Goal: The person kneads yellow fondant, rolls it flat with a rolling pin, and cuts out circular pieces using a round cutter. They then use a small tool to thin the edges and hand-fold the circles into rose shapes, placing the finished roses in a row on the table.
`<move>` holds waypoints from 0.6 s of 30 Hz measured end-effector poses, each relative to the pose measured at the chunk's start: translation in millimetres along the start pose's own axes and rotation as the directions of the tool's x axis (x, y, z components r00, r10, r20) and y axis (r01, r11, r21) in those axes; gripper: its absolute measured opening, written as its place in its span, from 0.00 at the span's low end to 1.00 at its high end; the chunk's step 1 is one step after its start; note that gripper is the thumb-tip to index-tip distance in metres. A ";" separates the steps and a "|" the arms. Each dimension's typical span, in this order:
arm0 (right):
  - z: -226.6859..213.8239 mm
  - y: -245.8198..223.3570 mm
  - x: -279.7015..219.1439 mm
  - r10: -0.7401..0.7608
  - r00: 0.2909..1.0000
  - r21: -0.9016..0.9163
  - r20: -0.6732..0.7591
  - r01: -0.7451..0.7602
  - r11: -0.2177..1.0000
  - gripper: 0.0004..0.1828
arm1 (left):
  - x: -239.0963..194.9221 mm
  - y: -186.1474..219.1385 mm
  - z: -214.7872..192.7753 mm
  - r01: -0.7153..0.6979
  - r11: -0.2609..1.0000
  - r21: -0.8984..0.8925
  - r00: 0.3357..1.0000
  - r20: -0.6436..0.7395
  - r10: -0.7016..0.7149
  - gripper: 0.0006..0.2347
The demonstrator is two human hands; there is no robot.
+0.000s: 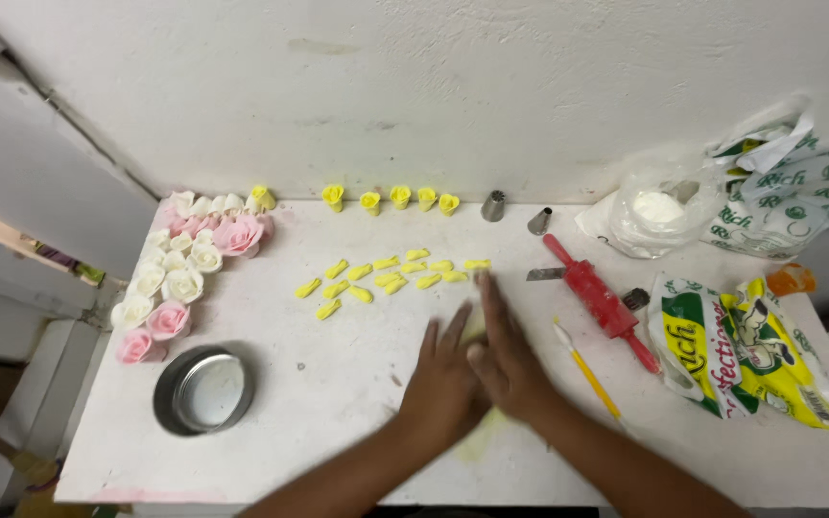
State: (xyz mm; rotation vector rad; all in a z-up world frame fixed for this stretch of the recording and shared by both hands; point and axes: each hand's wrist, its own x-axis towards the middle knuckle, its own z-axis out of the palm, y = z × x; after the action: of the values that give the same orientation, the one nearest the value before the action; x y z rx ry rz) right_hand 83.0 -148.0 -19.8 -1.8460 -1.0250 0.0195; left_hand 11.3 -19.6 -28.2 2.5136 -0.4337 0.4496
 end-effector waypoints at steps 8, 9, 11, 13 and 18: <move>-0.8 -23.3 -12.7 -0.124 0.981 -0.078 0.148 0.137 0.988 0.46 | -30.1 15.8 -19.7 0.041 0.999 -0.006 0.997 0.071 -0.040 0.30; -0.3 -49.2 -23.3 -0.043 0.986 0.053 0.161 0.034 0.998 0.52 | -46.2 24.8 -23.3 0.059 0.998 0.020 0.987 0.152 -0.061 0.31; 10.0 -44.7 -18.7 0.063 0.996 0.127 0.061 -0.070 0.989 0.56 | -41.6 19.0 -20.8 0.057 0.998 -0.030 0.989 0.142 -0.052 0.28; 8.6 -55.8 11.6 0.182 0.983 0.214 -0.021 -0.174 0.961 0.60 | -29.2 8.0 -19.6 0.066 0.994 -0.086 0.989 0.135 -0.054 0.25; -11.9 -15.8 41.7 0.796 0.573 0.893 -0.196 -0.231 0.386 0.31 | 10.9 -29.9 -5.2 0.230 0.972 0.037 0.973 -0.031 -0.229 0.36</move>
State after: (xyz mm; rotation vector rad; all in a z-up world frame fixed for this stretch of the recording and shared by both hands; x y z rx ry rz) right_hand 104.9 -127.2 15.1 -1.0774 0.1904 0.2410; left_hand 31.6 4.8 -33.3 2.5540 -0.1213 0.4037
